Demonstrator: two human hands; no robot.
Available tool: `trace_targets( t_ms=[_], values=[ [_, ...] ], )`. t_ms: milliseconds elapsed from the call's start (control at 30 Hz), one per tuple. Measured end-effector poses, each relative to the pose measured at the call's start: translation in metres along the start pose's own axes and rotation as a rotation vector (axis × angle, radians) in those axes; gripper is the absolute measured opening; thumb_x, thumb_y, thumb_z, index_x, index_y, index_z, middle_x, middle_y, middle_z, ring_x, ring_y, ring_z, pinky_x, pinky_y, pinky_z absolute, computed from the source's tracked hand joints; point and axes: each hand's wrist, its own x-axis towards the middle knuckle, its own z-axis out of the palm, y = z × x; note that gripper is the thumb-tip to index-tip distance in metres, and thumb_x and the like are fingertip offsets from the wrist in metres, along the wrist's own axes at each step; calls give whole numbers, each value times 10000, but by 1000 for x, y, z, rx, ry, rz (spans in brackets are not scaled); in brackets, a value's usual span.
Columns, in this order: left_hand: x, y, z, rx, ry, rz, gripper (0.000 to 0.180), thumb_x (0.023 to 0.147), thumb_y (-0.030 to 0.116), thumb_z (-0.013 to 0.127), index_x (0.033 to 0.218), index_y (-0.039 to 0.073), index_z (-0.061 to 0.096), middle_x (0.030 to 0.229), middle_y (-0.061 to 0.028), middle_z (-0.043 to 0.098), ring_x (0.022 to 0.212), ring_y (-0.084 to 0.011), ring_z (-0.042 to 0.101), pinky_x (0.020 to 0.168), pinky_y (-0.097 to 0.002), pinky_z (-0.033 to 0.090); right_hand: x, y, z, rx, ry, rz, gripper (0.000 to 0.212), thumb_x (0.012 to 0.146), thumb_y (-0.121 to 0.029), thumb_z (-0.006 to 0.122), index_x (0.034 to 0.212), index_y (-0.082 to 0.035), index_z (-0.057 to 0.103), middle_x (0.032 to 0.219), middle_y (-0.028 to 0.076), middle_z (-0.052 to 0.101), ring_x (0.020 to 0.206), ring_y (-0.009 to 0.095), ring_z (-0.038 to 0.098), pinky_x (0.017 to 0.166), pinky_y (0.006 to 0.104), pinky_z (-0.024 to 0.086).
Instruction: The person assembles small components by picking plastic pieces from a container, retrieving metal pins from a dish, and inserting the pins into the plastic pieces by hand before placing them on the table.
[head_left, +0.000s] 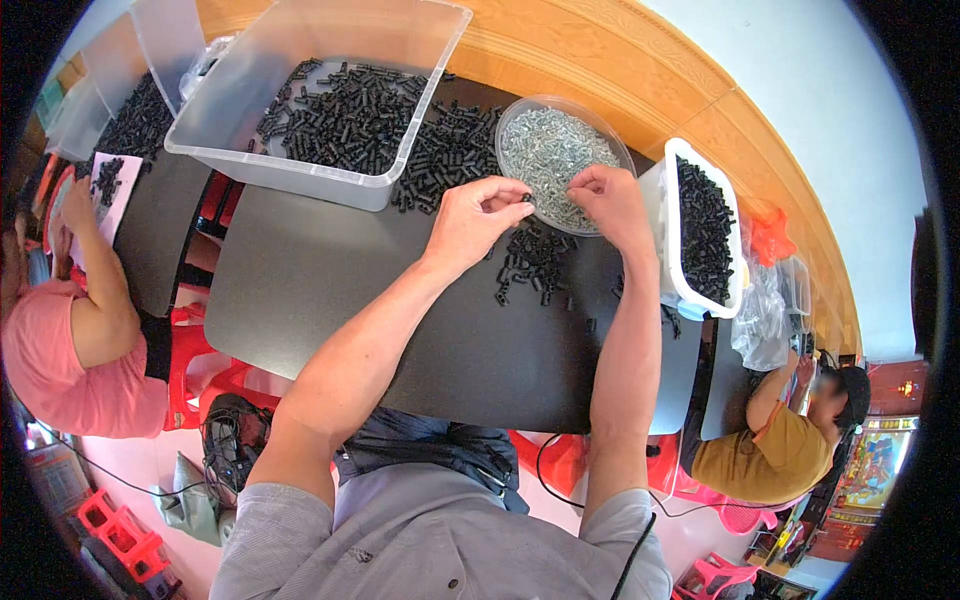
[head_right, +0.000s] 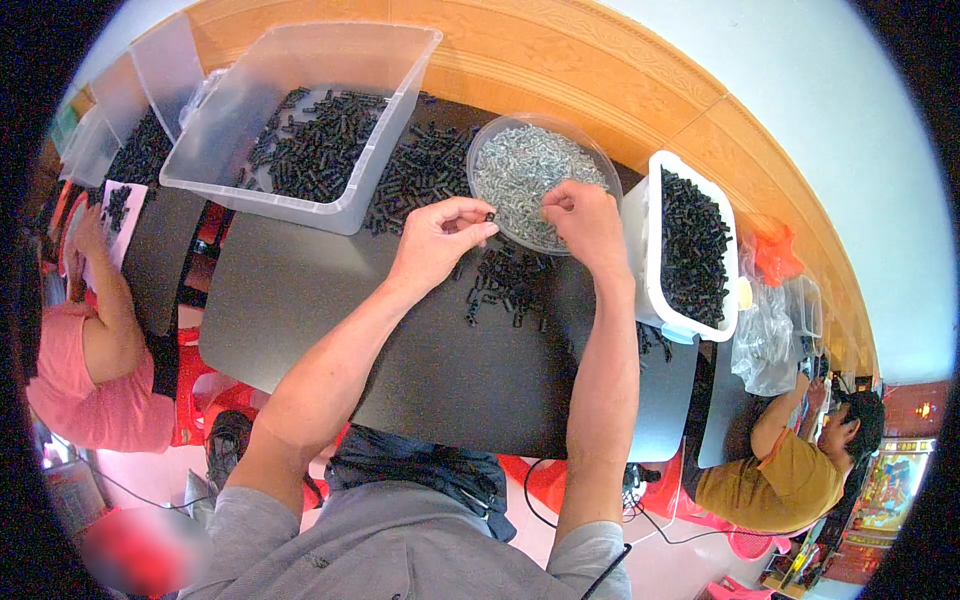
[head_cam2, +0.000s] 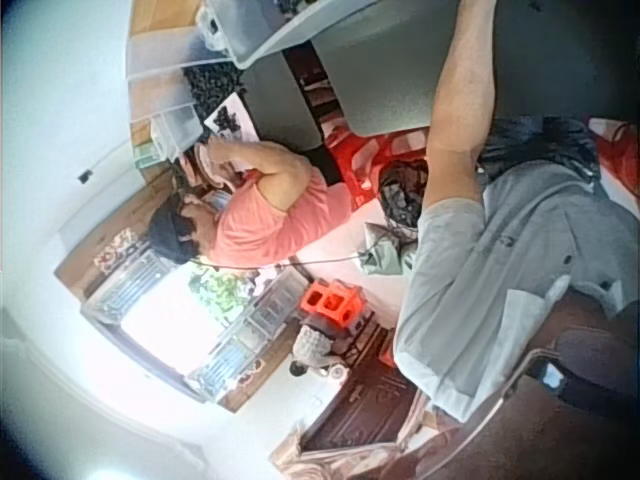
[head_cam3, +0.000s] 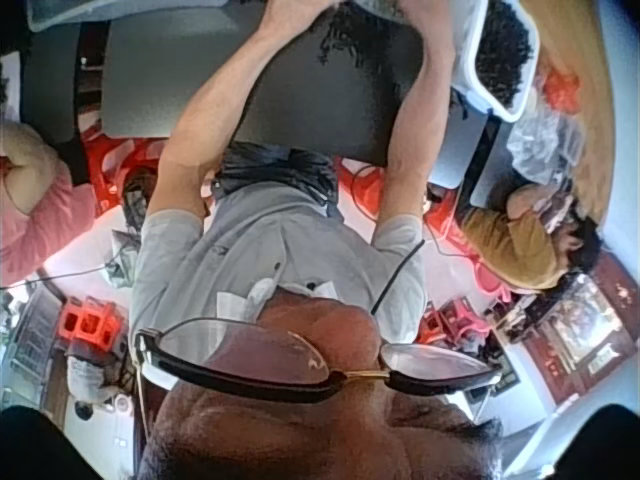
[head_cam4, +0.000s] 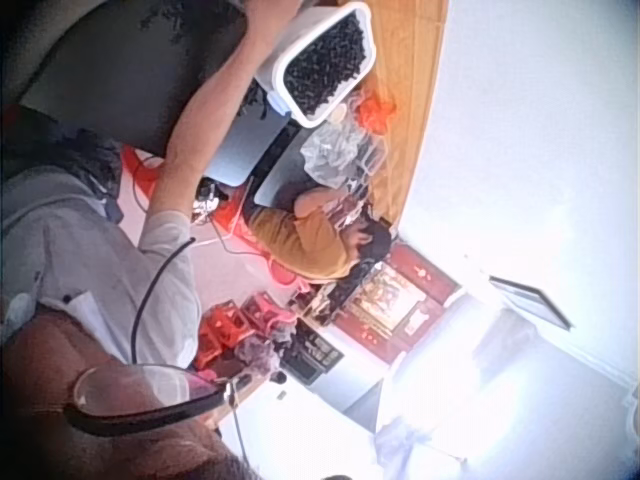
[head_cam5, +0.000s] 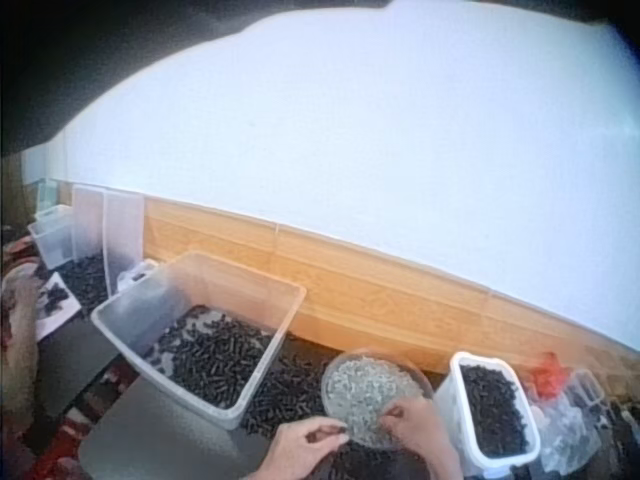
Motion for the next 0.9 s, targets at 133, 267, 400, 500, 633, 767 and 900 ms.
trace_targets(
  t_ms=[133, 267, 400, 500, 633, 767, 900],
  values=[
    [1, -6, -1, -16, -1, -16, 238, 861, 99, 765, 1076, 3, 726, 932, -82, 751, 803, -96, 688, 737, -253, 555, -2, -5, -3, 309, -80, -26, 102, 828, -28, 724, 927, -7, 738, 762, 60, 718, 648, 95, 639, 579, 248, 500],
    [1, -8, -1, 30, -4, -2, 252, 845, 114, 782, 1061, -4, 734, 947, -87, 755, 812, -102, 689, 753, -261, 555, -7, -19, -6, 445, -147, -57, 96, 836, -7, 722, 931, 3, 731, 778, 28, 704, 644, 79, 612, 573, 231, 487],
    [1, -6, 1, 25, -6, 4, 260, 828, 114, 794, 1054, -1, 735, 943, -90, 755, 810, -106, 689, 757, -269, 555, -17, -37, -5, 523, -200, -158, 86, 845, -13, 719, 930, -2, 729, 791, 14, 699, 659, 70, 605, 585, 227, 484],
    [0, -3, 1, 25, -2, 10, 222, 836, 53, 775, 1043, -5, 718, 944, -68, 745, 840, -103, 681, 779, -258, 552, -17, -38, 1, 486, -222, -186, 76, 851, -20, 717, 926, -8, 727, 779, 11, 689, 668, 65, 600, 589, 226, 480],
    [0, -2, 1, 60, -1, 3, 228, 831, 60, 781, 1039, -4, 716, 940, -68, 744, 833, -99, 678, 771, -258, 551, -18, -40, 6, 395, -217, -194, 76, 852, -25, 714, 926, -8, 721, 761, 7, 673, 664, 63, 589, 588, 230, 475],
    [-1, 0, 0, 85, -5, -6, 239, 822, 99, 792, 1028, -2, 725, 905, -72, 747, 802, -98, 679, 748, -265, 549, -19, -41, 7, 348, -238, -183, 101, 841, -34, 716, 937, -3, 721, 769, 23, 686, 675, 77, 606, 606, 249, 491],
    [0, 4, -1, 110, -7, 17, 243, 821, 131, 792, 1011, -8, 731, 902, -96, 758, 801, -106, 699, 740, -278, 555, -23, -47, 4, 251, -187, -222, 125, 826, -48, 722, 945, -9, 725, 802, 65, 716, 709, 107, 643, 654, 270, 514]
  ],
)
